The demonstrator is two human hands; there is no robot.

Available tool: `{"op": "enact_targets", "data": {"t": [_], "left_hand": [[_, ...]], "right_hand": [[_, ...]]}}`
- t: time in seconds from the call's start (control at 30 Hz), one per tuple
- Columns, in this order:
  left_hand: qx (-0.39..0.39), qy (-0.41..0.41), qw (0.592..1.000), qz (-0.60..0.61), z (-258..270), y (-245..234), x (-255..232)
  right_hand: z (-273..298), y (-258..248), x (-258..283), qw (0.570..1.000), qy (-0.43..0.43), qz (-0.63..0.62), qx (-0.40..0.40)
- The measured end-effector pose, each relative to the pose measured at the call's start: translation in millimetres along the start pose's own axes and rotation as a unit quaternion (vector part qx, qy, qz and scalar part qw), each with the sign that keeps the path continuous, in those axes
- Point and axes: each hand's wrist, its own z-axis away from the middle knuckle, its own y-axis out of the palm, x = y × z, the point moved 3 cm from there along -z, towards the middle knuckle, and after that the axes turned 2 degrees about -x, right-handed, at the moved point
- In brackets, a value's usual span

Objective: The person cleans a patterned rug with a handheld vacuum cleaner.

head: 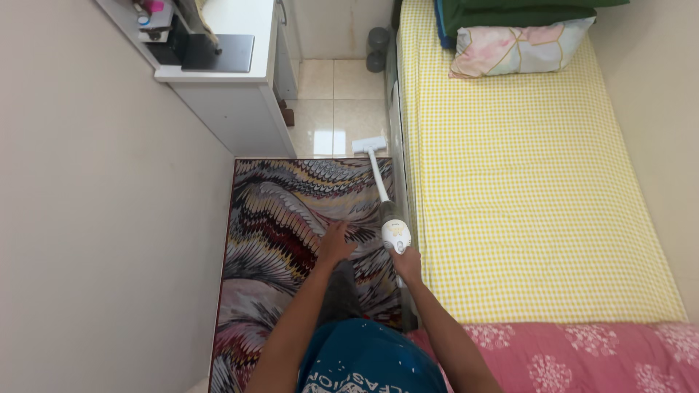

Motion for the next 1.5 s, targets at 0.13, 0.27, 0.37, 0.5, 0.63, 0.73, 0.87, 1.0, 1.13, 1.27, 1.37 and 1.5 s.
{"op": "enact_targets", "data": {"t": [0.13, 0.27, 0.37, 0.5, 0.63, 0.73, 0.87, 1.0, 1.13, 1.27, 1.37, 1.5], "left_hand": [[0.019, -0.016, 1.0, -0.014, -53, -13, -5], [0.043, -0.042, 0.998, -0.004, -109, -31, -1], [-0.016, 0.007, 1.0, 0.0, -157, -59, 0], [0.011, -0.03, 0.999, -0.03, -212, -88, 1], [-0.049, 0.03, 0.998, -0.003, -264, -115, -2], [-0.067, 0.04, 0.997, 0.019, -295, -133, -8], [-0.066, 0.013, 0.997, 0.025, -334, -153, -7], [-0.039, -0.041, 0.998, 0.027, -389, -171, -1], [-0.03, -0.005, 0.999, -0.023, -431, -192, -3], [-0.022, -0.019, 0.999, -0.018, -465, -205, -11], [-0.034, -0.013, 0.999, 0.001, -484, -209, -13], [-0.029, -0.013, 0.999, 0.007, -501, -213, -16]], "right_hand": [[-40, 6, 22, 0.997, 0.044, -0.041, 0.038], [-81, 10, 55, 0.998, 0.035, -0.016, 0.045], [-129, 17, 89, 0.999, 0.02, 0.019, 0.022], [-178, 31, 134, 0.995, -0.053, 0.047, -0.069], [-223, 47, 162, 1.0, -0.002, 0.009, -0.01], [-253, 53, 183, 0.999, 0.019, -0.041, 0.021], [-294, 63, 212, 1.0, 0.012, -0.004, 0.009], [-344, 71, 240, 0.998, 0.023, -0.045, 0.039], [-393, 74, 279, 0.999, -0.021, -0.044, 0.015], [-429, 76, 308, 0.998, -0.047, -0.038, -0.025], [-448, 80, 317, 0.999, -0.043, -0.017, -0.025], [-466, 87, 323, 0.999, 0.028, -0.013, 0.027]]}}
